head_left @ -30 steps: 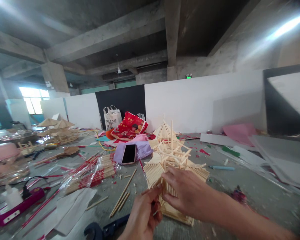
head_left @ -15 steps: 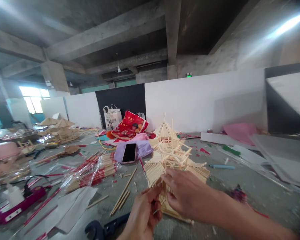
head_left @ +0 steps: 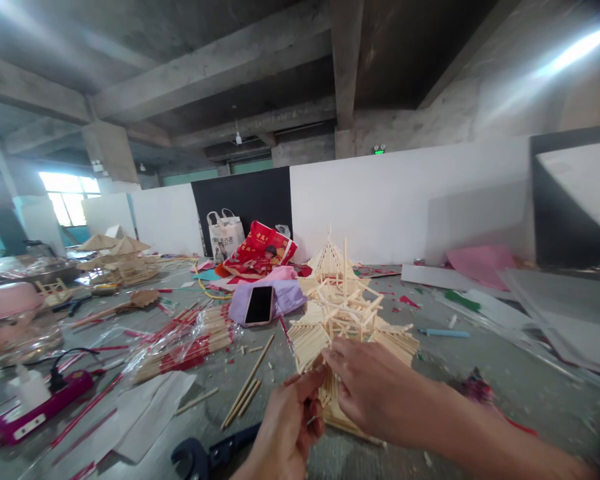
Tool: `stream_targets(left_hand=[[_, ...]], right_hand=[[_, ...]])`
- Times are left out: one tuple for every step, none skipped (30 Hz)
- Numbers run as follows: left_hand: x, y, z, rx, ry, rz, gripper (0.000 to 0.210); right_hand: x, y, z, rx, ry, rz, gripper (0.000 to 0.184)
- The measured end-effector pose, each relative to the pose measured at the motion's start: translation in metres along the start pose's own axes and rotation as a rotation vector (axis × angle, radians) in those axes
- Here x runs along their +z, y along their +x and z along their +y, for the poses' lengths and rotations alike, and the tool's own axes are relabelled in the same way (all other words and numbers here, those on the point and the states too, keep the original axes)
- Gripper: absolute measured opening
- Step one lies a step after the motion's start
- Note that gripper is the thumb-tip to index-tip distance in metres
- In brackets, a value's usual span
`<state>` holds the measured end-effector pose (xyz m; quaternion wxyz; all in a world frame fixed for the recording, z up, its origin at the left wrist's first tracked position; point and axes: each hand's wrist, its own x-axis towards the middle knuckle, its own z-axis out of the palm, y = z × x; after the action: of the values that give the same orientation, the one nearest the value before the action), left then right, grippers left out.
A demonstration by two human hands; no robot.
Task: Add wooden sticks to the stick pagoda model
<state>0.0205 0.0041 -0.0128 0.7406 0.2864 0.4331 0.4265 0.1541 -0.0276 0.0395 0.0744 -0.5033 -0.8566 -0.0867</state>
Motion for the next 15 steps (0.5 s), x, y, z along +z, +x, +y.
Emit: stream_targets(left_hand=[[0.0005, -0.0006, 0.0006, 0.001, 0.005, 0.003, 0.033], [0.0008, -0.0010, 0.0010, -0.001, 0.011, 0.008, 0.033], [0.0009, -0.0012, 0.0013, -0.004, 0.017, 0.014, 0.034], [0.0008, -0.0010, 0.0015, -0.002, 0.021, 0.015, 0.034], [0.0005, -0.0007, 0.0014, 0.004, 0.025, 0.011, 0.033], [0.0002, -0.0003, 0.0012, 0.013, 0.031, 0.001, 0.032], [-0.0002, 0.0002, 0.0008, 0.023, 0.037, -0.009, 0.031], [-0.0004, 0.0006, 0.0005, 0.033, 0.043, -0.018, 0.031], [-0.0005, 0.0008, 0.0001, 0.040, 0.048, -0.022, 0.031], [-0.0003, 0.0008, -0.0001, 0.042, 0.053, -0.020, 0.031], [0.0001, 0.0006, -0.0001, 0.041, 0.057, -0.014, 0.032], [0.0006, 0.0002, 0.0000, 0.039, 0.058, -0.007, 0.032], [0.0011, -0.0002, 0.0003, 0.036, 0.055, -0.005, 0.033], [0.0016, -0.0006, 0.0006, 0.033, 0.049, -0.005, 0.034], [0.0020, -0.0008, 0.0010, 0.030, 0.042, -0.007, 0.035]], right_hand=[[0.0008, -0.0004, 0.0003, 0.002, 0.004, 0.011, 0.029], [0.0015, -0.0008, 0.0006, 0.006, 0.009, 0.020, 0.030], [0.0021, -0.0013, 0.0008, 0.011, 0.015, 0.024, 0.031], [0.0024, -0.0018, 0.0009, 0.014, 0.020, 0.025, 0.031], [0.0026, -0.0023, 0.0010, 0.020, 0.023, 0.024, 0.030], [0.0026, -0.0027, 0.0010, 0.020, 0.025, 0.022, 0.029], [0.0026, -0.0030, 0.0009, 0.015, 0.025, 0.019, 0.028], [0.0024, -0.0031, 0.0009, 0.011, 0.022, 0.018, 0.027], [0.0021, -0.0030, 0.0010, 0.008, 0.018, 0.016, 0.025], [0.0017, -0.0028, 0.0011, 0.006, 0.016, 0.017, 0.024], [0.0013, -0.0025, 0.0012, 0.003, 0.014, 0.016, 0.024], [0.0009, -0.0022, 0.0013, 0.001, 0.011, 0.013, 0.025], [0.0007, -0.0019, 0.0015, 0.001, 0.008, 0.008, 0.025], [0.0010, -0.0017, 0.0016, 0.001, 0.006, 0.005, 0.025], [0.0017, -0.0016, 0.0018, -0.002, 0.003, 0.003, 0.025]])
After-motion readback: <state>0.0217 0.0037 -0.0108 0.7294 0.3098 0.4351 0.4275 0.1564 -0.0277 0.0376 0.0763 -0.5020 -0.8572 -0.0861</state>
